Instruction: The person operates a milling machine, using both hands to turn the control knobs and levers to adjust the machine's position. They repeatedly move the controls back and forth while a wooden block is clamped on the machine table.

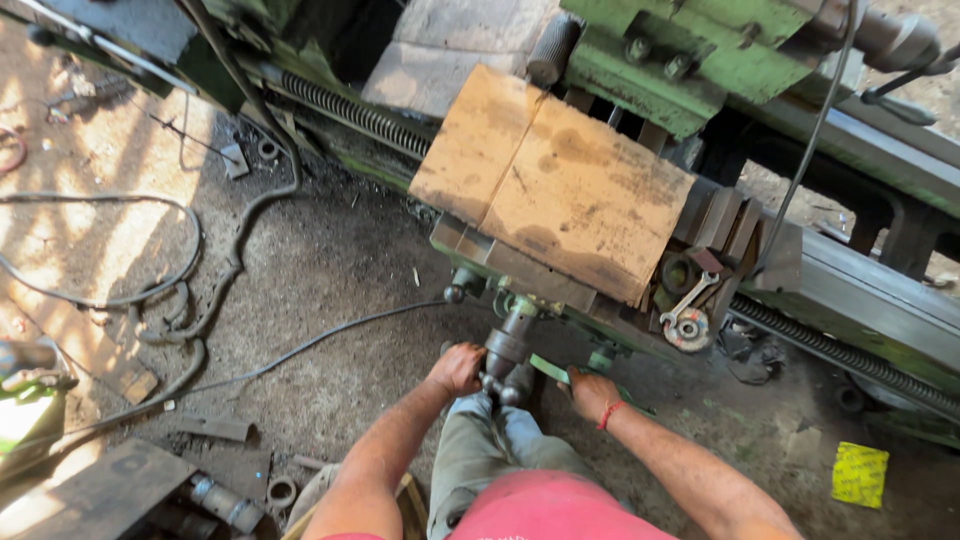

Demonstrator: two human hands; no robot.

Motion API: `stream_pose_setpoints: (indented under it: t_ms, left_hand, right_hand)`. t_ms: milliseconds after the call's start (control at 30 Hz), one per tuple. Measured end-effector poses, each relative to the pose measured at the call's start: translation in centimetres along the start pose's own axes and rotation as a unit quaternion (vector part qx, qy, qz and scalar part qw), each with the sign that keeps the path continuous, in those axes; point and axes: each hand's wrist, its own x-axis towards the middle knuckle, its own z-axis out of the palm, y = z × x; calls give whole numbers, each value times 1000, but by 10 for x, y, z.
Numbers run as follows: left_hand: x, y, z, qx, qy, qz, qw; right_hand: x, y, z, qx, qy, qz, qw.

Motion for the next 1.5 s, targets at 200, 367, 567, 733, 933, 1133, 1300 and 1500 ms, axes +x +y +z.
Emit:
stream_pose_setpoints:
  t_ms: [200, 367, 567, 733, 933, 1133, 1300, 1500]
  left_hand:
    - [-1, -1, 3, -19, 7, -3, 1000]
    - [-2, 0, 2, -39, 26, 7, 999]
    - [-3, 4, -1, -56, 17, 1, 998]
    - [-6, 10, 0, -80, 65, 7, 995]
    - [-8, 14, 4, -106, 103, 14, 989]
    - [-3, 14, 3, -100, 55, -20, 993]
    - [-1, 33, -15, -8, 50, -50, 997]
    - [-9, 69, -68, -28, -25, -200, 979]
  right_hand:
    - [0, -6, -8, 6, -4, 10, 1000]
    - [-2, -11, -14, 13, -18, 16, 1000]
    - [-1, -14, -18, 15, -45, 30, 998]
    - [-2, -15, -22, 21, -28, 21, 999]
    - [-3, -17, -23, 27, -24, 18, 999]
    - [-2, -16, -25, 17, -19, 10, 1000]
    - [-3, -19, -31, 17, -31, 13, 999]
    - [2, -23, -34, 22, -12, 10, 1000]
